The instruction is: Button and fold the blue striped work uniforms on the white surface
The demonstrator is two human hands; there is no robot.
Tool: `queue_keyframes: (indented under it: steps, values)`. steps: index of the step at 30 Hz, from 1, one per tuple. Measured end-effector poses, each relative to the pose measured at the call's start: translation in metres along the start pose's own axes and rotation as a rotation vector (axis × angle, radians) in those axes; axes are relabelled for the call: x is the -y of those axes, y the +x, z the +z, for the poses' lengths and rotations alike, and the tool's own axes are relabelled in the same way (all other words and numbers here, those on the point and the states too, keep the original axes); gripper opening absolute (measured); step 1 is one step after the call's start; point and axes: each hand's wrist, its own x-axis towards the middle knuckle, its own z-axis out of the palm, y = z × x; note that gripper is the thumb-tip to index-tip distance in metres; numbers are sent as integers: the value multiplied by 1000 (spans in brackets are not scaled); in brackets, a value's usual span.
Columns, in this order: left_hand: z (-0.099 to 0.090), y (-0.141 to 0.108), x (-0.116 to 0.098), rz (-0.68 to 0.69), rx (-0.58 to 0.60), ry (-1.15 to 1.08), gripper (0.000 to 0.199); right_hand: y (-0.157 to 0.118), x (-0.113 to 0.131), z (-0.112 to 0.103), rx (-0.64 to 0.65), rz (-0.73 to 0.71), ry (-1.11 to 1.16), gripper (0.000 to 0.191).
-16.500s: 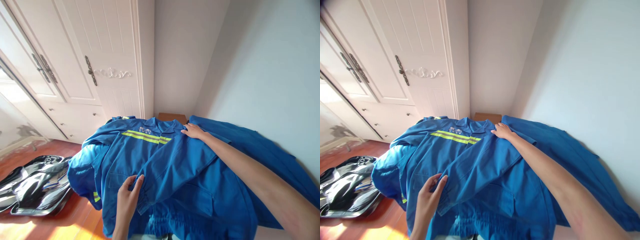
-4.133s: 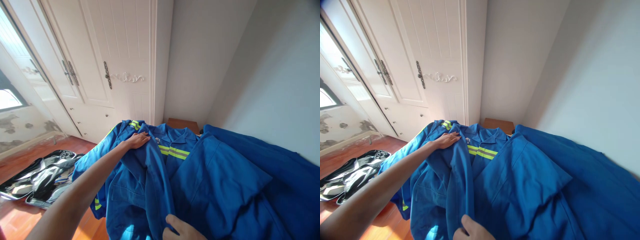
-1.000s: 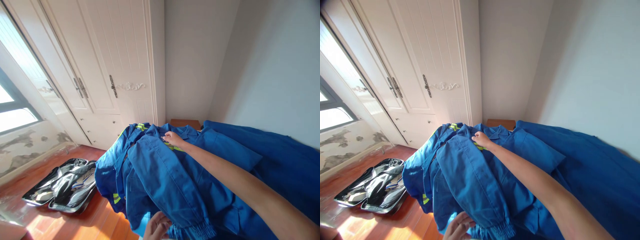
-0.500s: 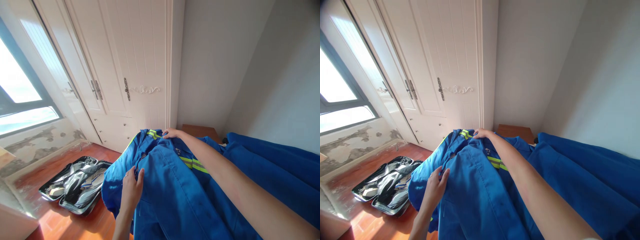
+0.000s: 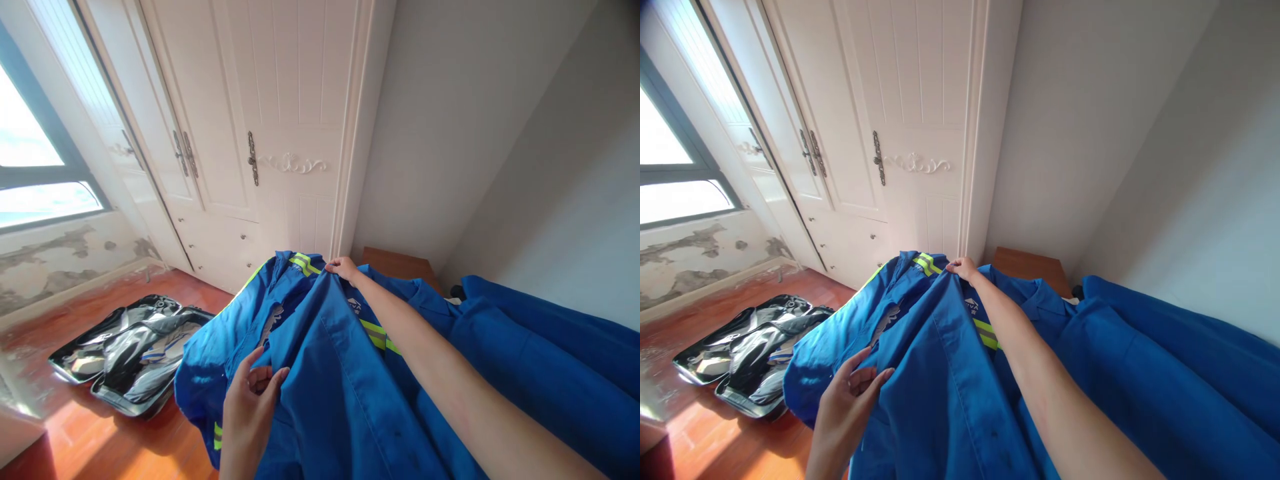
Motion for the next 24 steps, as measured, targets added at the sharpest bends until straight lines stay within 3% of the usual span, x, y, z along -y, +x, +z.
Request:
queue_keyframes:
  steps: [6,11,15,19,21,24]
  values:
    - [-12,-6,2,-64,-5,-120,81,-6,8,7,-79,11,-3,32]
    - [-9,12,-14,-102,43,-167,74,-18,22,-10,-142,119,-52,30]
    - [6,28,-29,-95,140,-35,72,-35,28,-20,18,289,-48,40]
    - [15,17,-30,104,114,0,60,-47,29,-20,169,342,67,39]
    - [17,2,-27,205,48,118,59,-48,25,-19,149,335,117,36]
    - [17,-17,-23,207,33,282,65,-45,13,-18,98,326,150,34]
